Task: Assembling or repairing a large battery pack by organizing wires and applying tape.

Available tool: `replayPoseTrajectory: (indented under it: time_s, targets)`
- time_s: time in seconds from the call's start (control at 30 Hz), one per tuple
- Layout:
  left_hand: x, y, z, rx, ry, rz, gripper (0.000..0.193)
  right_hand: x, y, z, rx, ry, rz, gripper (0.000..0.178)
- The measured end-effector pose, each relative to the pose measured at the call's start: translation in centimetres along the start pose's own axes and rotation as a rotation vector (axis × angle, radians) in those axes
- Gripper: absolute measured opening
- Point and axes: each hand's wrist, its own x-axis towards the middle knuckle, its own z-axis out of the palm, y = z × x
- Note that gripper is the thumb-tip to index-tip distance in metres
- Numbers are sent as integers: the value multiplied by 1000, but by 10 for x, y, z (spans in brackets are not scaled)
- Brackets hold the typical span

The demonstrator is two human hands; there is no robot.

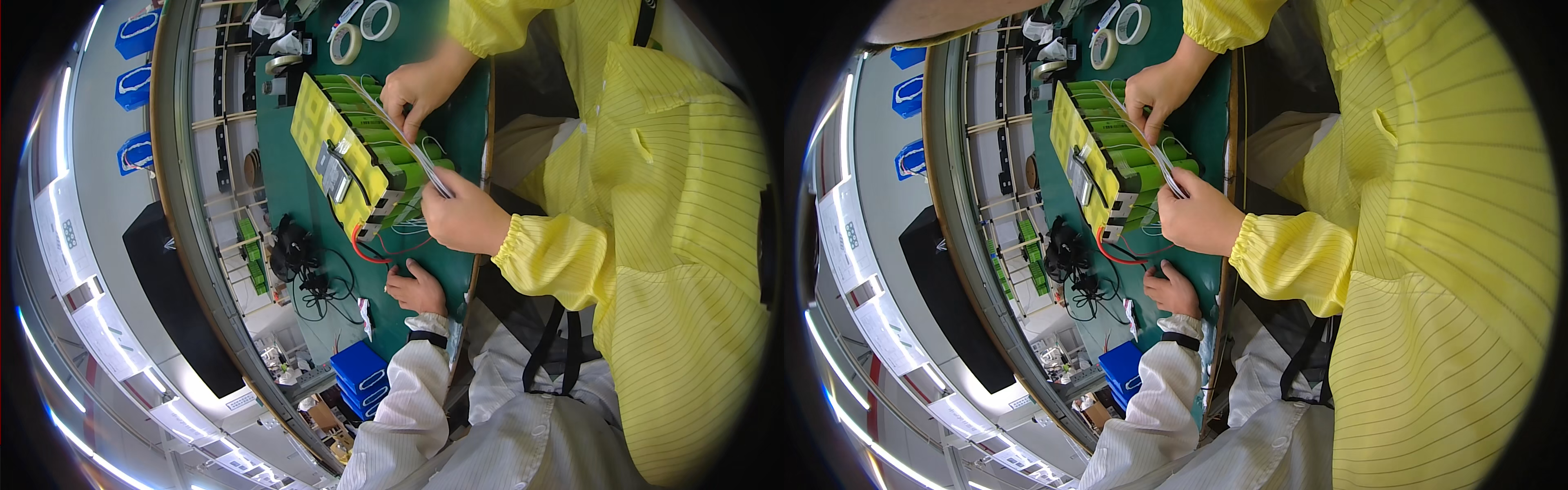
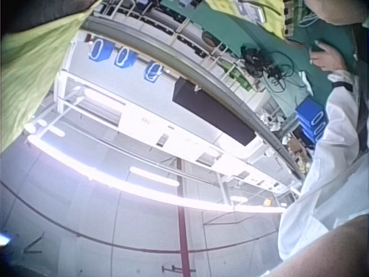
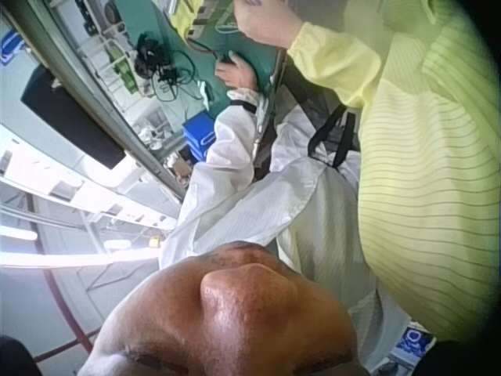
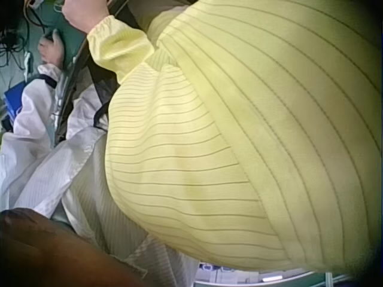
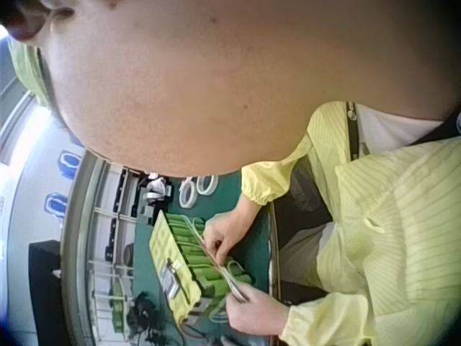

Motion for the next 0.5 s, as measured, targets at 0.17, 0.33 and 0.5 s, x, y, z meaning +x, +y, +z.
replayPoseTrajectory:
  time_s: [0.17, 0.33, 0.5]
  targets:
    - [-1, 0, 2, -10, 4, 23, 48, -3, 5, 1, -6, 44, 2, 34]
    - [-1, 0, 2, -4, 10, 30, 48, -3, 7, 0, 9, 54, -3, 34]
    - [-1, 1, 1, -3, 5, 23, 48, -3, 4, 0, 13, 31, -5, 33]
